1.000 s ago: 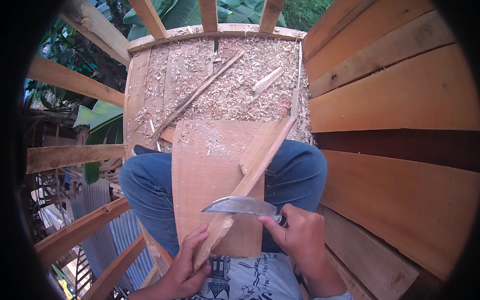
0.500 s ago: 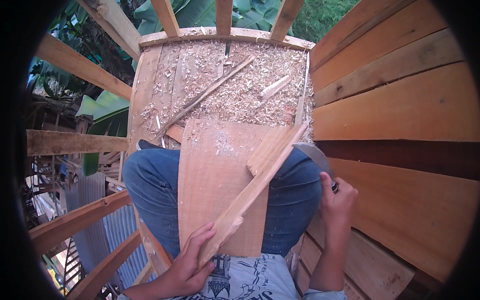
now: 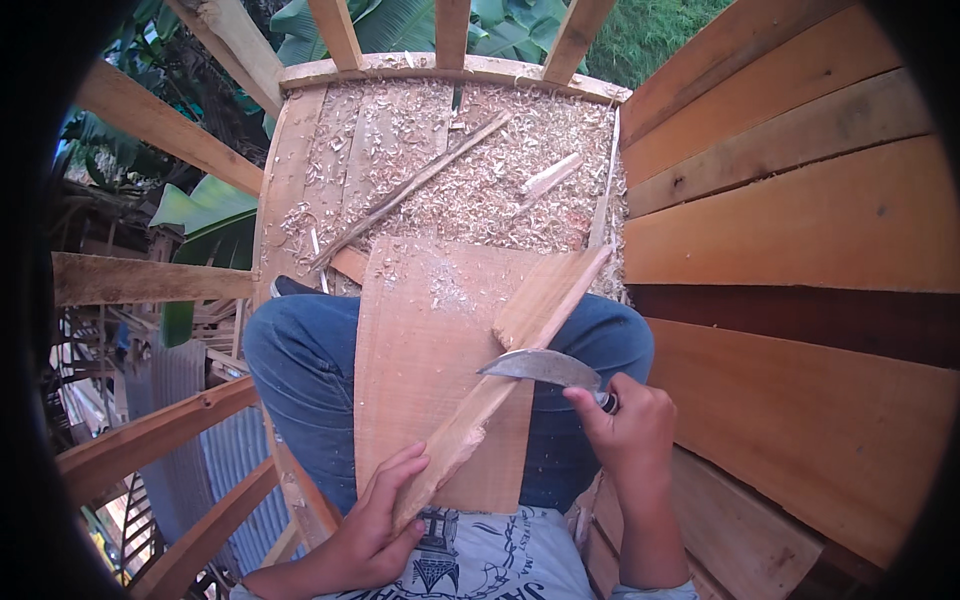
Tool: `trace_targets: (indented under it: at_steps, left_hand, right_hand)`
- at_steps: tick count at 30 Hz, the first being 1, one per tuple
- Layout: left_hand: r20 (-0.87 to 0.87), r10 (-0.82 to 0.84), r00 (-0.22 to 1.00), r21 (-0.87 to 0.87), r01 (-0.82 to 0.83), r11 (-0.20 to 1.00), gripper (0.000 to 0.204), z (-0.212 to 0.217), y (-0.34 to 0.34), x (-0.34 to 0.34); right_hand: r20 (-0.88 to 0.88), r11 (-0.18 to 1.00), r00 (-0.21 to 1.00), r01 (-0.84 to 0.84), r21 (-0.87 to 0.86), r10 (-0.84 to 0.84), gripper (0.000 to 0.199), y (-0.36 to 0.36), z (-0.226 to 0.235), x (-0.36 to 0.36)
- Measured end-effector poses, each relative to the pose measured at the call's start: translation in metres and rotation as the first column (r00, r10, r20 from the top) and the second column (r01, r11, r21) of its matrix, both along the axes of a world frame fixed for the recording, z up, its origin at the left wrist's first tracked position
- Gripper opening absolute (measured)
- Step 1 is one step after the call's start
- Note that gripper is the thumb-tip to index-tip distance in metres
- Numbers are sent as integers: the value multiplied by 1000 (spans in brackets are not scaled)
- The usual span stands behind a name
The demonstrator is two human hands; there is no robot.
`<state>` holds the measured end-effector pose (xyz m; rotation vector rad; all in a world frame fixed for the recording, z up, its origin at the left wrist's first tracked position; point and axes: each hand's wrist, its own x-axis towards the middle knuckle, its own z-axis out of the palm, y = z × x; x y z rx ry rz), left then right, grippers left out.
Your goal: The person sits cross-legged on a wooden platform and uses a curved knife to carve a piece of wood held on their lap. They repeatedly shave thin layers from the wood, creating a pile of shavings on the platform.
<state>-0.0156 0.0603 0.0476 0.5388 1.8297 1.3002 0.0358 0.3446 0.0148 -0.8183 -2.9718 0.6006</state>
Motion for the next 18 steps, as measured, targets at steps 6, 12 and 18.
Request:
trace_targets:
  at_steps: [6,12,18]
  left_hand:
    - [12,13,1000,12,-13,1000,63,0,-3,0]
    - [-47,-19,999,-29,17,999,57,-2,-1,-5]
    - [17,13,1000,3,-13,1000,62,-1,0,-1]
  right_hand:
    - [-69,941,944,311,-131,-322,64,44,-10,8]
    - [16,966,999,49,-256,-47,54,-31,2,13]
    - [-59,999,998,-8,-41,5,61,-3,-16,-3]
